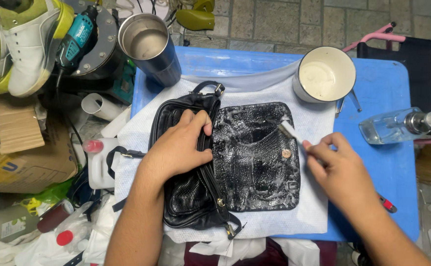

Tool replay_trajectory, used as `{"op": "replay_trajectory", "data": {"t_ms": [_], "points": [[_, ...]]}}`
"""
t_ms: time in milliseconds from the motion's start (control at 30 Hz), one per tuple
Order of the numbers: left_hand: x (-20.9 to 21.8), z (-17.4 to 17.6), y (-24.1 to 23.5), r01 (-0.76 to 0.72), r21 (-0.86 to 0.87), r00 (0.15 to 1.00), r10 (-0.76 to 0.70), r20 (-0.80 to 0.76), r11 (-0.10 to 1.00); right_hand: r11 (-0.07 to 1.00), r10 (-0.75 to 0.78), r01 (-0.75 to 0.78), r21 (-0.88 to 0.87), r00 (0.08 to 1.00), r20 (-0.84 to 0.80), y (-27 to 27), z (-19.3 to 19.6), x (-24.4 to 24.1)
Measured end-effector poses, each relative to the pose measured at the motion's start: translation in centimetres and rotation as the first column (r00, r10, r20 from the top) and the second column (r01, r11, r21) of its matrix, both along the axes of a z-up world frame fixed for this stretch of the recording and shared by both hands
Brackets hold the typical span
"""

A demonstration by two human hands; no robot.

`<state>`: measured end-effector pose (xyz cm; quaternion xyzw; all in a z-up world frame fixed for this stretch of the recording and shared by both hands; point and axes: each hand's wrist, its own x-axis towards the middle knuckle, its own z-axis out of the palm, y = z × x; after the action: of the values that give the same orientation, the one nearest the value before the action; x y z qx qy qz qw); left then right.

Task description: The person scrubs a black leather handbag with a toothbrush and white cleaning paste, then wipes the surface with a white cloth. The person repeatedly applies paste and scrubs different sections of the bag, then wipes them clean.

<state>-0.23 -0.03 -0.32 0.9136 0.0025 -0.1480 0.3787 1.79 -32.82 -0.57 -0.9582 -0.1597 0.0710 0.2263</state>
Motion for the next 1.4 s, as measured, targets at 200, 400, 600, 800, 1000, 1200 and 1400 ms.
{"op": "replay_trajectory", "data": {"t_ms": [200, 400, 600, 800, 1000, 1200, 1400], "points": [[0.1, 0.3, 0.0, -0.007, -0.012, 0.997, 0.007, -0.072, 1.0, 0.934, 0.338, -0.333, 0.128, 0.941, -0.013, 1.6, 0.3, -0.1], [0.0, 0.3, 0.0, -0.003, -0.012, 0.997, 0.002, -0.08, 1.0, 0.96, 0.279, -0.277, 0.037, 0.953, -0.117, 2.3, 2.2, 0.9], [0.0, -0.2, 0.1, 0.034, -0.043, 0.999, -0.033, 0.035, 0.998, 0.932, 0.29, -0.333, -0.146, 0.922, -0.256, 0.9, 3.2, 0.4], [0.0, -0.5, 0.6, 0.075, -0.09, 0.997, -0.074, 0.017, 0.993, 0.97, 0.228, -0.234, 0.07, 0.97, 0.081, 4.2, -2.6, 3.7], [-0.2, -0.9, 0.7, 0.102, -0.132, 0.991, -0.089, 0.102, 0.986, 0.966, 0.255, -0.257, 0.023, 0.966, 0.045, 9.7, -2.5, 0.3], [-0.2, -0.7, 0.6, 0.064, -0.078, 0.998, -0.066, -0.023, 0.995, 0.936, 0.347, -0.351, -0.03, 0.932, -0.104, 9.5, 0.7, -3.3], [-0.1, -0.6, 0.4, 0.076, -0.077, 0.997, -0.075, 0.005, 0.994, 0.961, 0.276, -0.275, -0.015, 0.96, 0.042, 10.8, -2.2, 0.3]]}}
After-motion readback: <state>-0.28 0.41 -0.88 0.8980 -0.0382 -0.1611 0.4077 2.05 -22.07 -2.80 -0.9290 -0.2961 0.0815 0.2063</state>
